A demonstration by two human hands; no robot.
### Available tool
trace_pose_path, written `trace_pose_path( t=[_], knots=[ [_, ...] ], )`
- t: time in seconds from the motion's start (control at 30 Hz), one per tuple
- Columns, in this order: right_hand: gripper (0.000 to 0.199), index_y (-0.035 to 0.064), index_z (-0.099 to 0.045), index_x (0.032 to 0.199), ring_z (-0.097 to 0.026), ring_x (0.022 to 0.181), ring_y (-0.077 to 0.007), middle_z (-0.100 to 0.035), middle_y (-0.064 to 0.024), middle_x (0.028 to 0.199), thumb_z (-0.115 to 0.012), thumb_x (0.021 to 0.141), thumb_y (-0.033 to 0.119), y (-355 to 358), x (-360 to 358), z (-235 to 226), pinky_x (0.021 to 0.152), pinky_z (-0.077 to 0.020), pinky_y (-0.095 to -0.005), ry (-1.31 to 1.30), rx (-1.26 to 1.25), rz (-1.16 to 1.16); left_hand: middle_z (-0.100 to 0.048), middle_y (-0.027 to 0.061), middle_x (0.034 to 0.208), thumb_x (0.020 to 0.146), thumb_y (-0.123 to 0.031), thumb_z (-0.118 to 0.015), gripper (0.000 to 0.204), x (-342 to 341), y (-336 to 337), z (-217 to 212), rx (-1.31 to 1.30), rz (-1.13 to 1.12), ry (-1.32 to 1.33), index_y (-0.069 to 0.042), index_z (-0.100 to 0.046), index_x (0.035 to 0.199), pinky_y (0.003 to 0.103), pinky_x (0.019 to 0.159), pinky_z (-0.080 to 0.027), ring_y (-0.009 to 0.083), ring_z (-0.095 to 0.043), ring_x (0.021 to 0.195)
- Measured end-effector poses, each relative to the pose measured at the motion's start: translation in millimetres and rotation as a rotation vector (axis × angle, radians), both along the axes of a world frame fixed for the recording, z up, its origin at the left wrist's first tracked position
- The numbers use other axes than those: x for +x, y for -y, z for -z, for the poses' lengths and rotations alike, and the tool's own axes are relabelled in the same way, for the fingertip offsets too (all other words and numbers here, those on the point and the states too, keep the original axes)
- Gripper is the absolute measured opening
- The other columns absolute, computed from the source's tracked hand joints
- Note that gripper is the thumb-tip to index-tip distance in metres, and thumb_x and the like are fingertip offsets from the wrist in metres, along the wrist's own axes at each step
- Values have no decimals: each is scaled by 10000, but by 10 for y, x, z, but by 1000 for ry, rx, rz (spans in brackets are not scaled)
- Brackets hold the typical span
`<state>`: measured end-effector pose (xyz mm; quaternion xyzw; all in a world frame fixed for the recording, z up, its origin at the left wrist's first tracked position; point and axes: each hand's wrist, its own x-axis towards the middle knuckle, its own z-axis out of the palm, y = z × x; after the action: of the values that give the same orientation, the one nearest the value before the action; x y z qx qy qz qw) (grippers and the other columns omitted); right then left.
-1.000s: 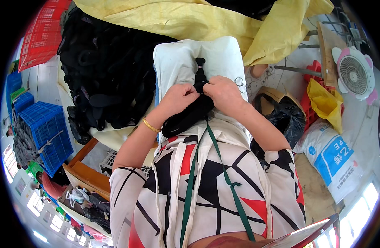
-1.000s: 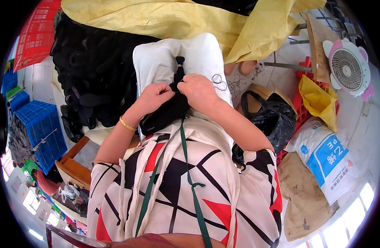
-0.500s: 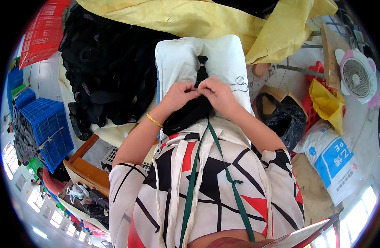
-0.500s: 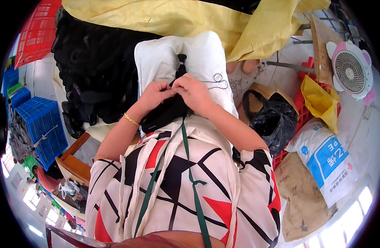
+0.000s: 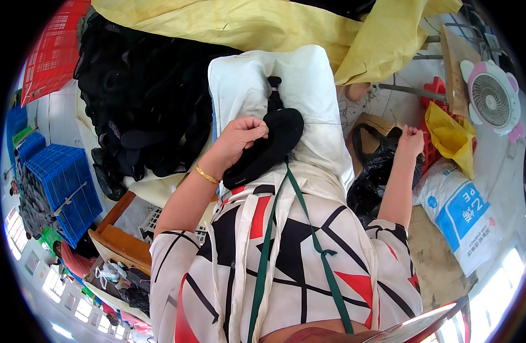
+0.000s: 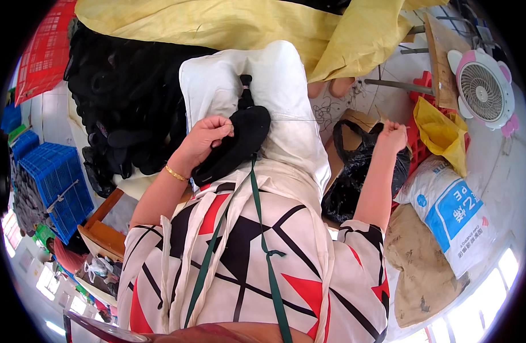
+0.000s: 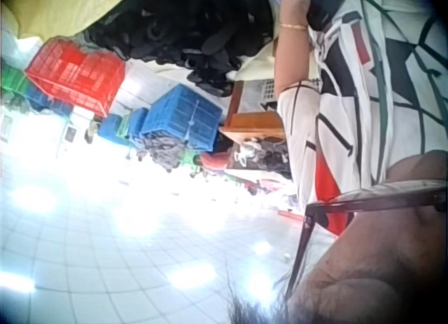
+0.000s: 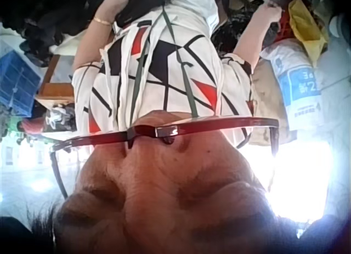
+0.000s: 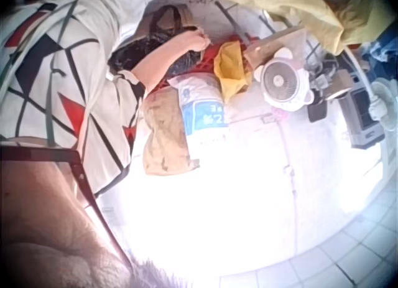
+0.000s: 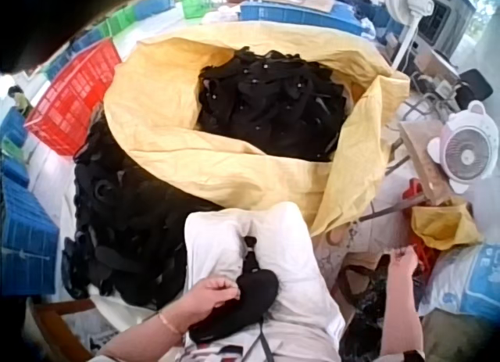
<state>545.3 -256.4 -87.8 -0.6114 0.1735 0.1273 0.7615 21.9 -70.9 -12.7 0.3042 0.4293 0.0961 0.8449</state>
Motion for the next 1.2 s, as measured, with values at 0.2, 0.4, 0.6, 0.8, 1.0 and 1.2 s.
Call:
trace_pose_path(
  t=[0.2, 0.4, 0.6, 0.8, 1.0, 1.2],
  knots=[
    [142, 47, -494, 818, -497, 652, -173, -494, -24, 749, -517, 957, 65, 258, -11, 181, 799, -560, -415, 112, -110, -63, -625, -29, 799, 919, -187, -684, 106, 100, -34, -39, 2, 38, 32, -106, -643, 865, 191, 568, -364, 42, -501, 644],
    [110, 78, -501, 877, -488, 672, -95, -488, 16, 763, -554, 966, 115, 24, -188, 55, 586, -448, -260, 256, -120, -138, -508, 130, 723, 727, -238, -791, 375, 299, 12, -215, 1355, 274, -357, -66, -466, 653, 465, 682, -410, 354, -509, 771],
    [85, 42, -530, 971, -503, 670, -110, -520, -37, 769, -523, 1001, 121, -128, -301, -276, 623, -461, -270, 628, -584, -364, -635, 143, 833, 780, -130, -754, 297, 371, 47, -79, 1085, 247, -285, -20, -480, 748, 410, 647, -478, 344, -607, 742],
    [121, 4, -549, 1009, -618, 818, -289, -622, -130, 897, -521, 996, 121, 28, 26, -849, 764, -510, -365, 1177, -970, -410, -610, 149, 855, 784, -129, -737, 352, 376, 88, -210, 998, 174, -370, -39, -482, 1009, 410, 731, -505, 348, -625, 812],
    [227, 59, -605, 1166, -634, 881, -210, -655, -111, 1003, -595, 952, 136, 611, 412, -521, 835, -512, -331, 944, -1100, -439, -583, 54, 851, 813, -79, -670, 243, 592, 27, -77, 926, 198, -272, -28, -548, 1017, 298, 769, -488, 145, -567, 804],
    [224, 33, -649, 1082, -635, 870, -212, -630, -102, 955, -666, 859, 48, -749, -1964, -1104, 802, -513, -314, 880, -472, -1530, -628, 17, 950, 964, -81, -598, 170, 292, -6, 20, 786, 179, -197, -2, -601, 1115, 240, 795, -479, 85, -576, 866]
  ],
)
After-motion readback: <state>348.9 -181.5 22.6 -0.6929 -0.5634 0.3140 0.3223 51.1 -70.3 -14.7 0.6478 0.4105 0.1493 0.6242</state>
